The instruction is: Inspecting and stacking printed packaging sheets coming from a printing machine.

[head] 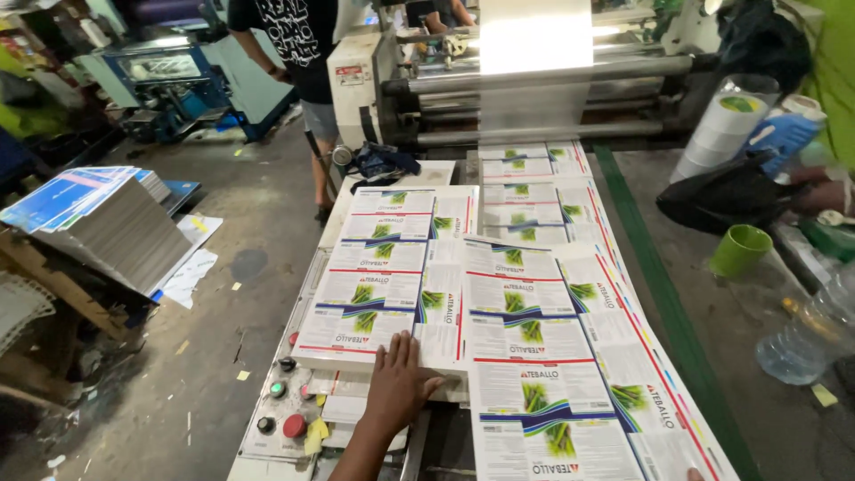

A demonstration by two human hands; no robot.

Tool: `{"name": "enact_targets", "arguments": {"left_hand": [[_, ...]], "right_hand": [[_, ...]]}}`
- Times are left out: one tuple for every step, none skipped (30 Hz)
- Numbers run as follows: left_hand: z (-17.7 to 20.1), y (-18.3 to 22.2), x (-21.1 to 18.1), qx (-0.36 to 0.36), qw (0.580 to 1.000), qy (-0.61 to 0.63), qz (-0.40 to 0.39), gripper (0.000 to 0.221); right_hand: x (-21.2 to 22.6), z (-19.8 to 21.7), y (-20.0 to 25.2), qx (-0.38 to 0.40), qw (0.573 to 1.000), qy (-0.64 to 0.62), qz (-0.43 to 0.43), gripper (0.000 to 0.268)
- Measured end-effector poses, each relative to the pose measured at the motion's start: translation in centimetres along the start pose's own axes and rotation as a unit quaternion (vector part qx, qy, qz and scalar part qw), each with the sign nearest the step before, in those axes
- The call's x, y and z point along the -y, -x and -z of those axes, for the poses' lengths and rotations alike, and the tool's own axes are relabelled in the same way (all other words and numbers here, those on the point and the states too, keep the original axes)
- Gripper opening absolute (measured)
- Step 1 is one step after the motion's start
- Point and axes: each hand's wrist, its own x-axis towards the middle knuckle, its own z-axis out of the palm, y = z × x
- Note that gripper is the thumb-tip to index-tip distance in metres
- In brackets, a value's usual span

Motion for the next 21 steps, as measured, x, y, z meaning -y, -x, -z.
{"name": "enact_targets", "arguments": {"left_hand": [[-0.2, -0.2, 0.2, 0.010, 1.000, -0.007, -0.004, 0.082], [-0.5, 0.3, 0.2, 0.025, 1.000, -0.013, -0.009, 0.090], [0.0, -0.3, 0.6, 0.035, 0.999, -0.011, -0.015, 0.090], [0.3, -0.5, 1.0, 0.061, 0.997, -0.034, -0.021, 0.079], [0.5, -0.8, 1.3, 0.087, 0.994, -0.058, -0.028, 0.068], [0.9, -1.1, 1.7, 0.097, 0.993, -0.056, -0.035, 0.068], [1.2, -1.4, 2.1, 0.068, 0.995, -0.034, -0.057, 0.063], [1.8, -2.1, 2.6, 0.034, 0.996, -0.012, -0.078, 0.058], [2.6, -2.3, 2.8, 0.041, 0.996, -0.010, -0.083, 0.058], [3.5, -2.6, 3.0, 0.058, 0.995, 0.021, -0.082, 0.042], [4.3, -2.9, 3.2, 0.075, 0.992, 0.053, -0.081, 0.027], [5.0, -3.1, 3.1, 0.079, 0.992, 0.053, -0.084, 0.027], [5.8, -3.3, 3.0, 0.064, 0.992, 0.095, -0.052, 0.020], [6.4, -3.4, 2.9, 0.052, 0.989, 0.137, -0.018, 0.021], [8.3, -3.0, 1.4, 0.058, 0.989, 0.137, -0.019, 0.021], [10.1, -2.7, 0.1, -0.029, 0.995, 0.087, -0.033, 0.017], [12.0, -2.4, -1.3, -0.115, 0.992, 0.036, -0.048, 0.015], [12.4, -1.9, -2.2, -0.112, 0.992, 0.037, -0.049, 0.015], [12.8, -1.4, -3.1, -0.145, 0.987, 0.046, -0.043, 0.014], [13.2, -0.9, -3.9, -0.179, 0.982, 0.056, -0.037, 0.013], [12.8, -0.5, -4.1, -0.178, 0.982, 0.056, -0.037, 0.013]], "right_hand": [[0.7, 0.2, -0.5, -0.015, 1.000, 0.000, -0.008, 0.056], [1.1, 0.9, -0.1, -0.033, 0.999, 0.001, -0.021, 0.055], [1.5, 0.9, 0.8, -0.051, 0.998, 0.003, -0.034, 0.054], [1.8, 1.3, 2.4, -0.072, 0.996, 0.005, -0.052, 0.053], [2.1, 1.7, 4.0, -0.092, 0.993, 0.007, -0.070, 0.052], [3.7, 0.0, 5.6, -0.111, 0.990, 0.008, -0.083, 0.051], [5.4, -1.4, 7.8, -0.129, 0.987, 0.009, -0.096, 0.050], [7.3, -2.7, 9.8, -0.145, 0.984, 0.010, -0.107, 0.049], [7.6, -3.0, 10.7, -0.152, 0.982, 0.009, -0.112, 0.049], [7.9, -3.4, 11.3, -0.161, 0.981, 0.005, -0.110, 0.048], [8.3, -3.7, 11.9, -0.170, 0.980, 0.001, -0.107, 0.046], [8.7, -4.1, 12.1, -0.174, 0.979, 0.000, -0.110, 0.046], [9.0, -4.4, 12.3, -0.174, 0.979, -0.010, -0.109, 0.046], [9.3, -4.7, 12.7, -0.174, 0.978, -0.020, -0.111, 0.045], [8.4, -4.2, 12.9, -0.178, 0.977, -0.020, -0.115, 0.045], [7.4, -3.8, 12.8, -0.175, 0.979, -0.029, -0.104, 0.042], [6.4, -3.4, 12.9, -0.172, 0.980, -0.037, -0.092, 0.039], [6.0, -3.2, 13.0, -0.174, 0.979, -0.037, -0.095, 0.039], [5.5, -3.1, 13.2, -0.169, 0.981, -0.042, -0.084, 0.036], [5.2, -3.0, 13.1, -0.162, 0.983, -0.046, -0.071, 0.033], [6.0, -3.8, 13.3, -0.163, 0.983, -0.046, -0.072, 0.033]]}}
